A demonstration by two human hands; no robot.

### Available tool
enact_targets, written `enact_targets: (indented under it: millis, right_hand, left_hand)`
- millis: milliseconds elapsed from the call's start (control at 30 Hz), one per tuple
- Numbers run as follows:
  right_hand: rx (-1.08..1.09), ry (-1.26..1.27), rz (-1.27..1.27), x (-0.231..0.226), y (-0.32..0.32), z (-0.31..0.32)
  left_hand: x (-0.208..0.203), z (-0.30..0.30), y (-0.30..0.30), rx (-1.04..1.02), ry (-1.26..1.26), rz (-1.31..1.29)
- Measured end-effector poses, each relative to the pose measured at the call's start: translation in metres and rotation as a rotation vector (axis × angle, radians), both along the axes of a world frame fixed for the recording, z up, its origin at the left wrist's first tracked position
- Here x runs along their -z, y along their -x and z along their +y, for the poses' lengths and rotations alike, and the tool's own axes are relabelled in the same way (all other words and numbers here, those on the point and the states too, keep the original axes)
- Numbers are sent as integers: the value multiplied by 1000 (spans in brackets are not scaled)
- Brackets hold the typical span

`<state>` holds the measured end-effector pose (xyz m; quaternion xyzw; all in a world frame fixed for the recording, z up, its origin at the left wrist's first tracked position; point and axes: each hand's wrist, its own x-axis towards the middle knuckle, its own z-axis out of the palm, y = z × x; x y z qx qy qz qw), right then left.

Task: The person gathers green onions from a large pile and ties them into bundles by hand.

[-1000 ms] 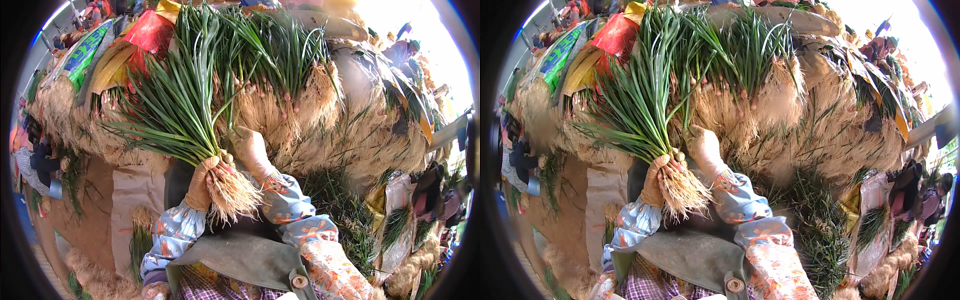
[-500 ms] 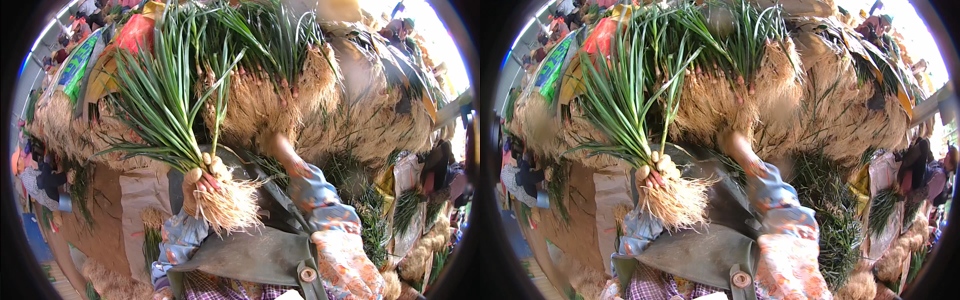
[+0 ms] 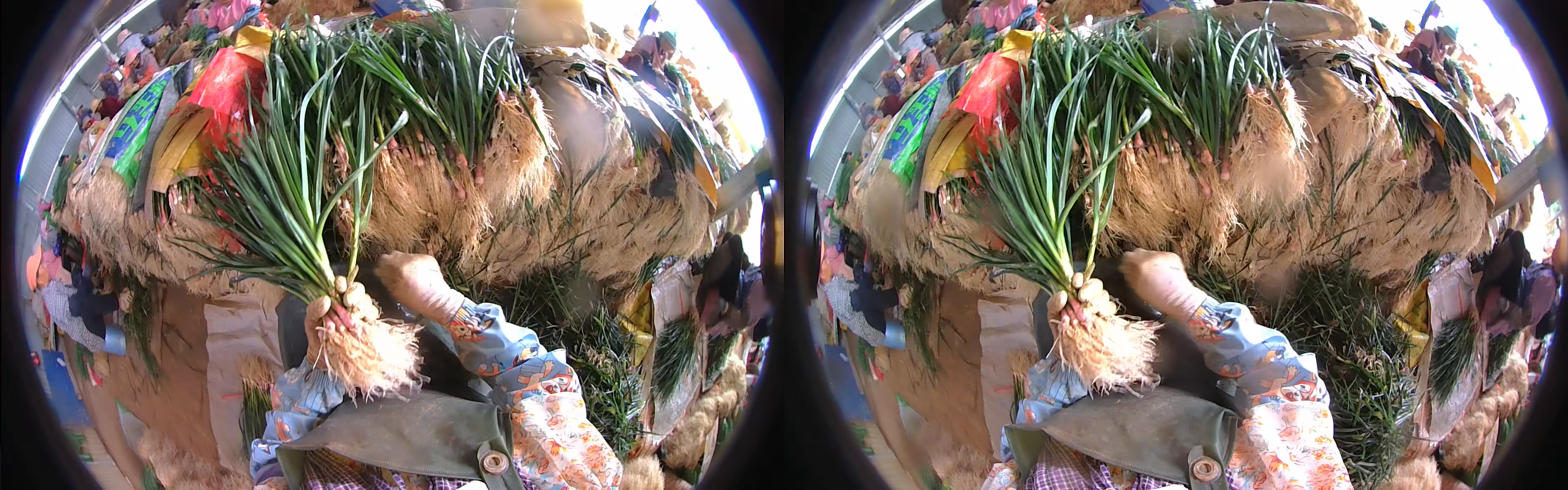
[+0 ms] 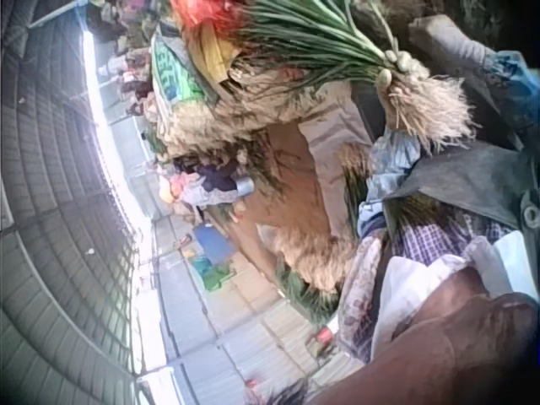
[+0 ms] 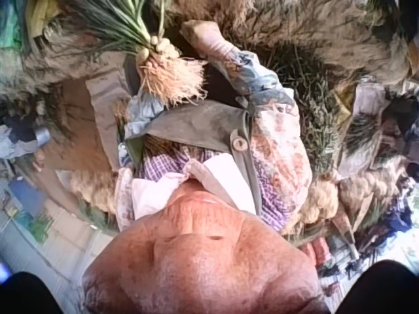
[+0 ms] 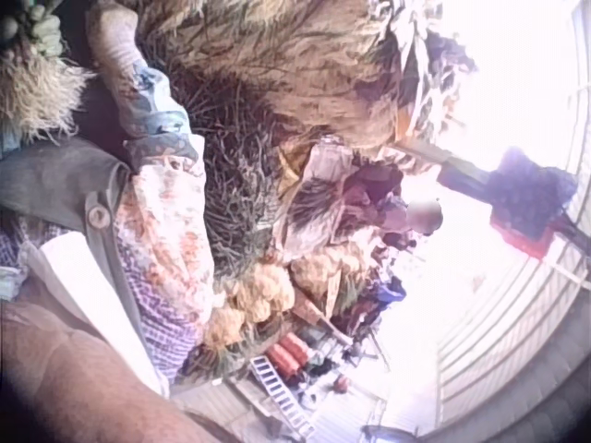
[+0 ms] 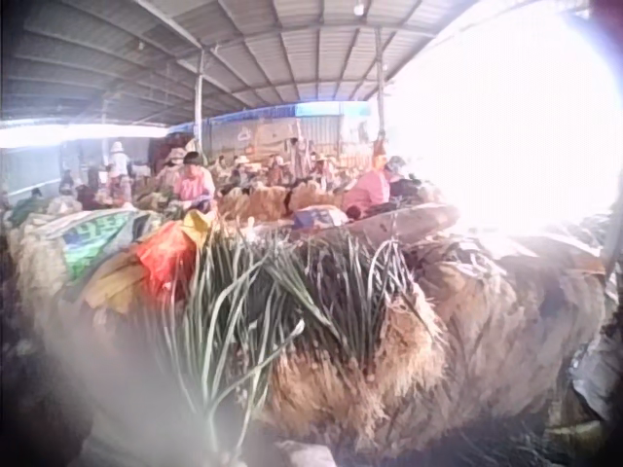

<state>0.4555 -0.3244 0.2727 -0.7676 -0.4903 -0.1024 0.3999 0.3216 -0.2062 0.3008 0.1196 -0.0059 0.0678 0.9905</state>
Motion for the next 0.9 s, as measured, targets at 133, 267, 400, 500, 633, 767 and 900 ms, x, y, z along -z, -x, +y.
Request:
enact_targets:
  millis: [133,267,400,500,633,767,900]
  right_hand:
    - [-255,1189,118,83,-30,-73]
    - [343,699,-603,-48,-69,-50]
    - [734,495,27,-110,-163,-13]
    - [555,413,-16,-122,-162,-2]
    - [329,203,277,-106,-80,-16]
    - [185,24,1031,-71,-15,5]
    - [-231,-108,1766,-56,-35,4]
  left_hand:
    - [-28,-11,-10,-29,114,93]
    - [-4,-6,-2,-187,-126,200]
    - [-15,-8,-12,83,-48,176]
    - [-18,-11,-11,108,26,66]
    - [1,-10,-9,45,-234,233]
    - [2,-3,-8,109,-412,306]
    - [-13,-13,-17,79,-281,360]
